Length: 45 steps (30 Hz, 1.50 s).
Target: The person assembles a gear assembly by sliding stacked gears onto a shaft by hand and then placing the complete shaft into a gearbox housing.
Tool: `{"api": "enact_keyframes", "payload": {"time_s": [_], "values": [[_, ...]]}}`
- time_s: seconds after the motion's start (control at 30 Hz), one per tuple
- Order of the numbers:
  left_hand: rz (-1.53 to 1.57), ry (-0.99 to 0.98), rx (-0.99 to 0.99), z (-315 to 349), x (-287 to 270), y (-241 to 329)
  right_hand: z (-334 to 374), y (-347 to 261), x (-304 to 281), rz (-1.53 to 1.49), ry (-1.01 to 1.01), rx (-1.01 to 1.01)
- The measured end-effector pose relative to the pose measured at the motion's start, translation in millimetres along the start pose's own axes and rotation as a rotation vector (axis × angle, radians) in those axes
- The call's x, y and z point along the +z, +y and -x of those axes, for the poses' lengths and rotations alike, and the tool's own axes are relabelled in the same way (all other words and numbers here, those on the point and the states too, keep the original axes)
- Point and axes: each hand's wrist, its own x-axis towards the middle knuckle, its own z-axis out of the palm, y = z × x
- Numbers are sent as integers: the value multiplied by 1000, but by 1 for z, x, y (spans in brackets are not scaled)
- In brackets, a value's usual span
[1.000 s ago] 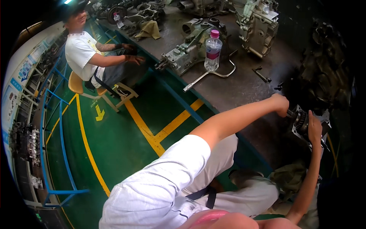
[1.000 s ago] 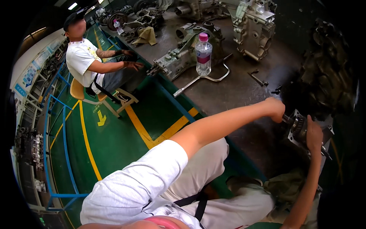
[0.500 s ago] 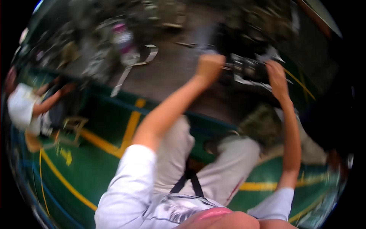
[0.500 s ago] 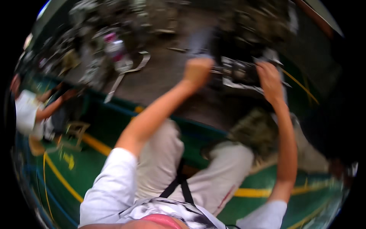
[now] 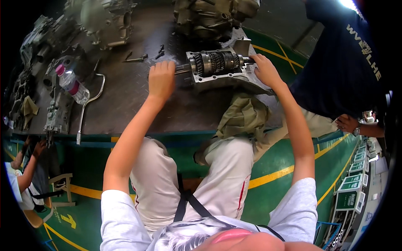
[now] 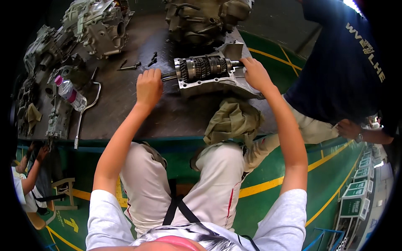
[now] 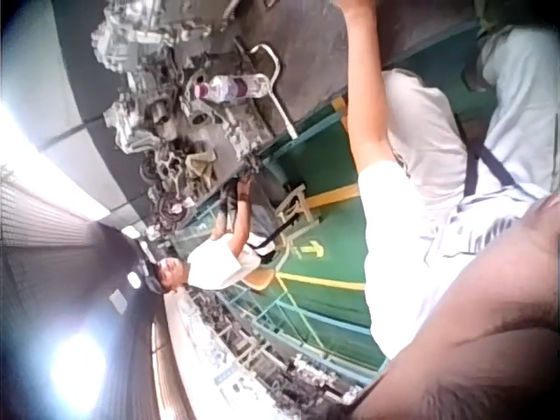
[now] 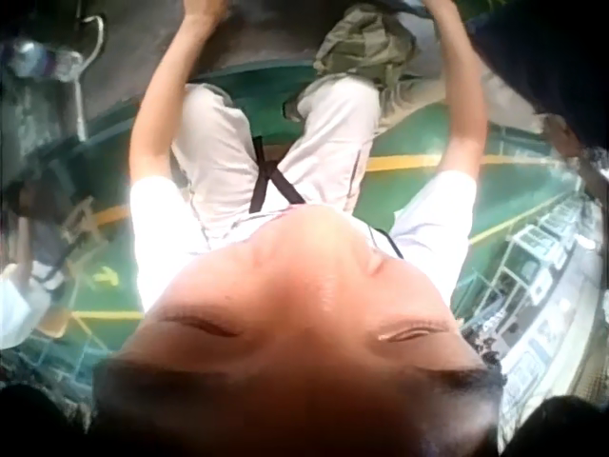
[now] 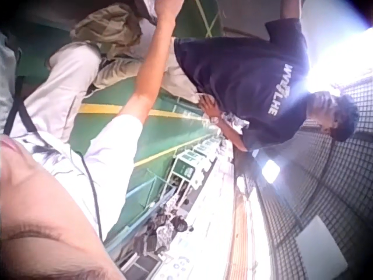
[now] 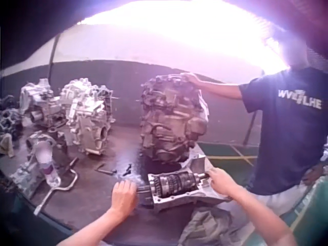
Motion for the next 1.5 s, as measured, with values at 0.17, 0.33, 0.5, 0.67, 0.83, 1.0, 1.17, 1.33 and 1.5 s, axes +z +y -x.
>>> {"api": "enact_keyframes", "payload": {"time_s": [0.17, 0.33, 0.5, 0.67, 0.83, 1.0, 1.17, 1.33, 1.5], "values": [[85, -323, -161, -10, -3, -5, -10, 9, 22, 165, -135, -40], [159, -733, -224, -44, -22, -11, -22, 13, 21, 176, -299, 81], [260, -998, -276, -56, -17, -25, -35, 9, 23, 108, -376, 150], [93, -581, -275, -28, -8, -4, -31, 4, 22, 134, -372, 201], [84, -130, -222, -6, 7, -3, -21, 3, 32, 118, -174, 117], [59, 41, -107, -3, 1, 7, -18, 10, 39, 24, -87, 90], [50, 61, -122, -4, -1, 8, -50, -11, 18, -205, 82, -84], [86, -215, -244, -10, 2, 1, -96, -49, -32, -327, -393, -462], [53, -185, -253, -11, 4, 4, -97, -48, -27, -276, -401, -475]]}}
